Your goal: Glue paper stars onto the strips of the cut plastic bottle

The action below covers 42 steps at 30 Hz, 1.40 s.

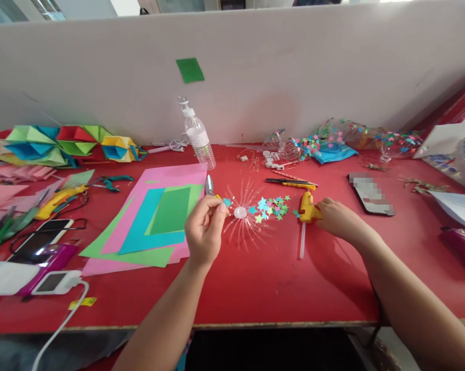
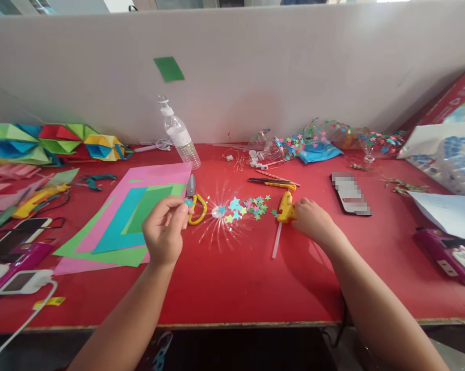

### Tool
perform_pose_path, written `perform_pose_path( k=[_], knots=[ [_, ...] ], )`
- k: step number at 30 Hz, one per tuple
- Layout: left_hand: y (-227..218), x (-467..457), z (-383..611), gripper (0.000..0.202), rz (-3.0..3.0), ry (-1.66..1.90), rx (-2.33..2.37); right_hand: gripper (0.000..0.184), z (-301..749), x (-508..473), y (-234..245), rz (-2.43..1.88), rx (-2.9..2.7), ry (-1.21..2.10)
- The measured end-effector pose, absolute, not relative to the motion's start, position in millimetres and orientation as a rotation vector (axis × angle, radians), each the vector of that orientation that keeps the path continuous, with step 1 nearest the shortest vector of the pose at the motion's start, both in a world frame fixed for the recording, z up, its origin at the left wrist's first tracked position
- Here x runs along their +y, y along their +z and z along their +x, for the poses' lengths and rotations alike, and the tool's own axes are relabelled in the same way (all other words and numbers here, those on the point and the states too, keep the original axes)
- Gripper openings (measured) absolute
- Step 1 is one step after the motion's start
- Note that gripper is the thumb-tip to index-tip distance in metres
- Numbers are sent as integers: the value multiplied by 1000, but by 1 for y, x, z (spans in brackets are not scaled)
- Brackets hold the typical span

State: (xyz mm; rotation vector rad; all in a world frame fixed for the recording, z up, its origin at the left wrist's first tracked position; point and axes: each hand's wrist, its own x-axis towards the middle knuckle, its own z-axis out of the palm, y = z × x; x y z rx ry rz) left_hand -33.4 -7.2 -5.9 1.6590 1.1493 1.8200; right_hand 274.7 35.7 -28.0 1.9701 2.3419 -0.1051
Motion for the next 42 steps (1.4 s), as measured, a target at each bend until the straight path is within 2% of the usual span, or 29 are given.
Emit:
perform_pose_path(
  k=[2, 4, 7, 10, 14, 21, 24, 28, 29, 33, 35, 38, 42],
  knots=[
    [-5, -16, -28, 8, 1660, 1669, 1100, 23, 269, 31, -22, 2016, 2413, 11],
    [-5, -24, -21, 8, 1611, 1478, 1048, 25, 258, 22, -10, 2001, 2714, 178],
    [-5, -31, -12, 11, 1461, 1296, 995, 7, 230, 4, 10, 1530, 3455, 46],
    [-3, -32, -7, 10, 1283, 1172, 961, 6, 203, -9, 23, 1134, 3755, 47],
    [2, -32, -8, 10, 1143, 1033, 892, 4, 187, -10, 23, 926, 3838, 85],
    [3, -32, -10, 11, 1096, 869, 883, 5, 187, -9, 19, 808, 3903, -145],
    [4, -32, -14, 10, 1313, 1010, 990, 6, 191, -8, 20, 837, 3924, -172],
    [14, -37, -26, 7, 1953, 1341, 1186, 7, 205, -1, 14, 982, 3906, -80],
    [17, -39, -28, 8, 2080, 1281, 1222, 7, 209, 1, 9, 993, 3885, -70],
    [26, -52, -26, 14, 2289, 678, 1415, 4, 216, 1, -13, 924, 3794, -95],
    [25, -56, -21, 18, 2314, 525, 1508, 5, 214, -1, -22, 883, 3758, -56],
    [15, -56, -16, 22, 2308, 490, 1586, 13, 206, -3, -30, 841, 3713, 4],
    [-8, -51, -17, 27, 2298, 678, 1602, 18, 199, -2, -34, 828, 3696, -21]
  ],
)
